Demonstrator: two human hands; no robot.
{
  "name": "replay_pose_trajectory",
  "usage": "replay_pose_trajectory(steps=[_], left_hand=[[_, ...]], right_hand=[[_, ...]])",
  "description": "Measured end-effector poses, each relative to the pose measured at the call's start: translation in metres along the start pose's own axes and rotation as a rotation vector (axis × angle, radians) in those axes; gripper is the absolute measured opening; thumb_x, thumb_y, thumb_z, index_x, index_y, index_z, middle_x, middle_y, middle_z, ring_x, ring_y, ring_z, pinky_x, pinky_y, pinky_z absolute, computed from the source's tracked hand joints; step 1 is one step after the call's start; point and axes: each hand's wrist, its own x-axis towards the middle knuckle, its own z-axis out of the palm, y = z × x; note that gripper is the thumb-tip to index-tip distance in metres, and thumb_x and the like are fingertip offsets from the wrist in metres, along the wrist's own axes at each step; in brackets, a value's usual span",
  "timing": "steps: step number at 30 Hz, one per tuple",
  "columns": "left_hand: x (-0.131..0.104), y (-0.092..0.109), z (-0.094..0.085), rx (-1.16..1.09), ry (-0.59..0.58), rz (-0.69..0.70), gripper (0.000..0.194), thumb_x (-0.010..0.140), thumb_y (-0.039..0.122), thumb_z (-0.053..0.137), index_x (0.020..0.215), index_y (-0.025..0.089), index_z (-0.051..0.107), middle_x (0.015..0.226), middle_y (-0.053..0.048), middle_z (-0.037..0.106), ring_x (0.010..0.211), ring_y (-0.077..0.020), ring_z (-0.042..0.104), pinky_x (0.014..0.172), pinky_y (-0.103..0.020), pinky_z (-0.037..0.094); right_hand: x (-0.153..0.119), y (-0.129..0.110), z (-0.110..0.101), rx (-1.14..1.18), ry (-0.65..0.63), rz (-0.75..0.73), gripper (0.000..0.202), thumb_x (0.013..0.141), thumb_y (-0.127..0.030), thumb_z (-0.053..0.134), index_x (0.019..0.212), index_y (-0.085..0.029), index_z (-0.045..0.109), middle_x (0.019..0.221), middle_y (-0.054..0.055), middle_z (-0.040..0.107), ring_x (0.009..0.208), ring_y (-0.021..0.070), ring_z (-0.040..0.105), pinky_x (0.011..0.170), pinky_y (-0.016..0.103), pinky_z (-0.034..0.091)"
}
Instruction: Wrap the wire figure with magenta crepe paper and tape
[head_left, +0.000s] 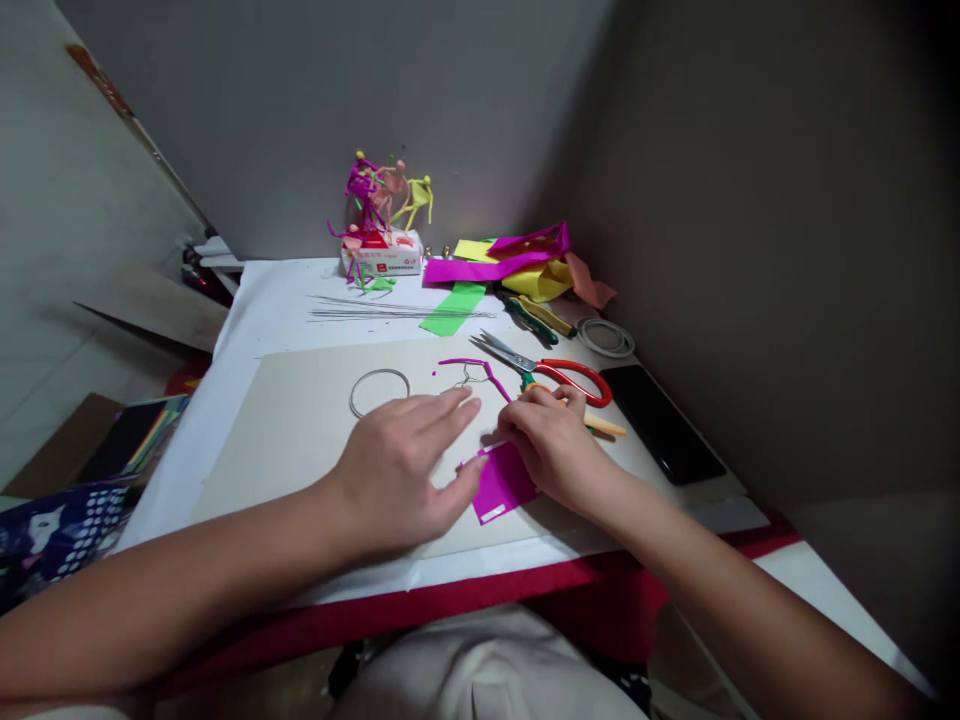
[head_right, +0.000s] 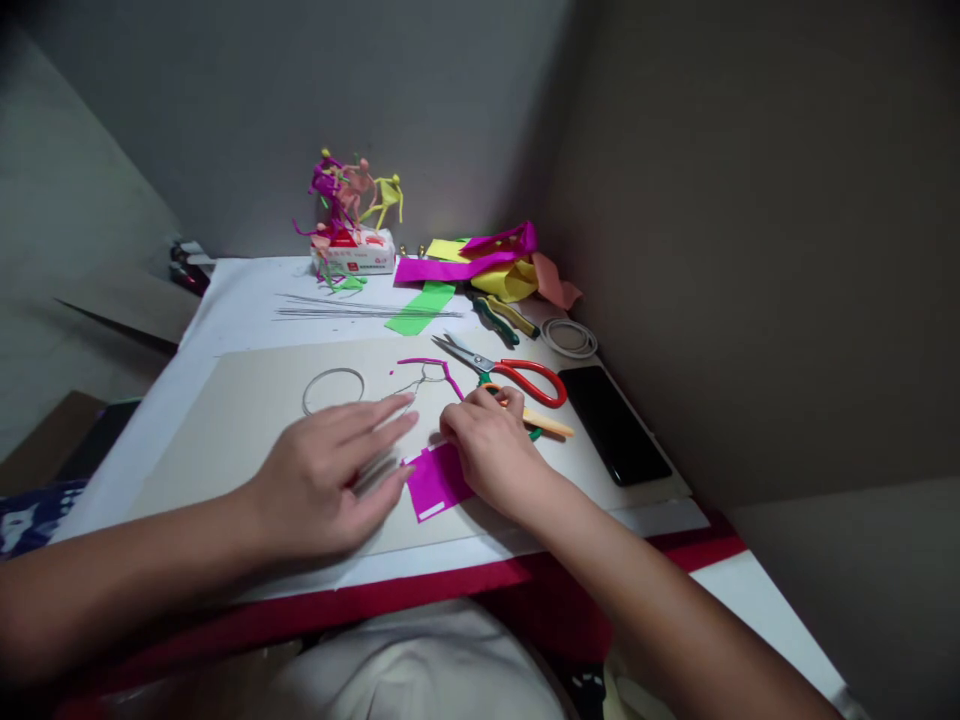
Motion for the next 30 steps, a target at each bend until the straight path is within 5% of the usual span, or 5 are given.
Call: replay_pose_trajectory(steps=[3, 8, 13, 22, 30], left_hand=[[0.008, -0.007, -0.008, -0.023, 0.01, -0.138, 0.045, 0.079, 0.03, 0.058, 0.119, 0.009, 0.062, 0.112, -0.012, 0.07, 0.093, -0.0241, 0.067, 0.084, -0.039, 0.053], [0.01, -0.009, -0.004, -0.144, -0.186, -0.374, 0.043, 0.077, 0.037, 0.061, 0.114, 0.016, 0.066, 0.109, -0.008, 0.071, 0.095, -0.0244, 0.067, 0.084, -0.037, 0.053], [0.013, -0.009, -0.005, -0.173, -0.281, -0.399, 0.036, 0.077, 0.034, 0.06, 0.107, 0.017, 0.071, 0.102, -0.008, 0.073, 0.087, -0.0236, 0.068, 0.08, -0.036, 0.053], [0.012, -0.01, -0.012, -0.463, -0.351, -0.614, 0.044, 0.077, 0.038, 0.061, 0.113, 0.015, 0.068, 0.092, -0.01, 0.073, 0.077, -0.0206, 0.066, 0.063, -0.028, 0.053], [0.027, -0.005, -0.032, -0.85, -0.563, -0.807, 0.031, 0.082, 0.033, 0.051, 0.072, 0.011, 0.07, 0.049, 0.002, 0.05, 0.044, -0.0075, 0.039, 0.043, -0.02, 0.029]], right_hand=[[-0.001, 0.002, -0.001, 0.061, 0.06, 0.002, 0.02, 0.081, -0.001, 0.044, 0.083, -0.018, 0.054, 0.078, 0.002, 0.064, 0.085, 0.0181, 0.05, 0.086, 0.038, 0.021], [-0.002, -0.001, 0.001, 0.096, 0.026, -0.015, 0.014, 0.087, -0.009, 0.045, 0.088, -0.019, 0.055, 0.081, 0.002, 0.065, 0.088, 0.0182, 0.051, 0.089, 0.04, 0.019], [-0.008, -0.005, 0.005, 0.081, -0.076, -0.077, 0.014, 0.09, -0.033, 0.052, 0.09, -0.019, 0.057, 0.087, 0.004, 0.063, 0.091, 0.0204, 0.05, 0.087, 0.04, 0.02], [-0.004, -0.012, -0.012, 0.429, -0.007, 0.051, 0.011, 0.087, -0.026, 0.057, 0.078, -0.019, 0.057, 0.073, -0.002, 0.062, 0.075, 0.0146, 0.051, 0.084, 0.035, 0.027], [0.012, -0.028, -0.04, 0.69, -0.069, 0.195, 0.02, 0.083, -0.029, 0.061, 0.067, -0.018, 0.059, 0.061, -0.002, 0.06, 0.06, 0.0119, 0.053, 0.06, 0.025, 0.04]])
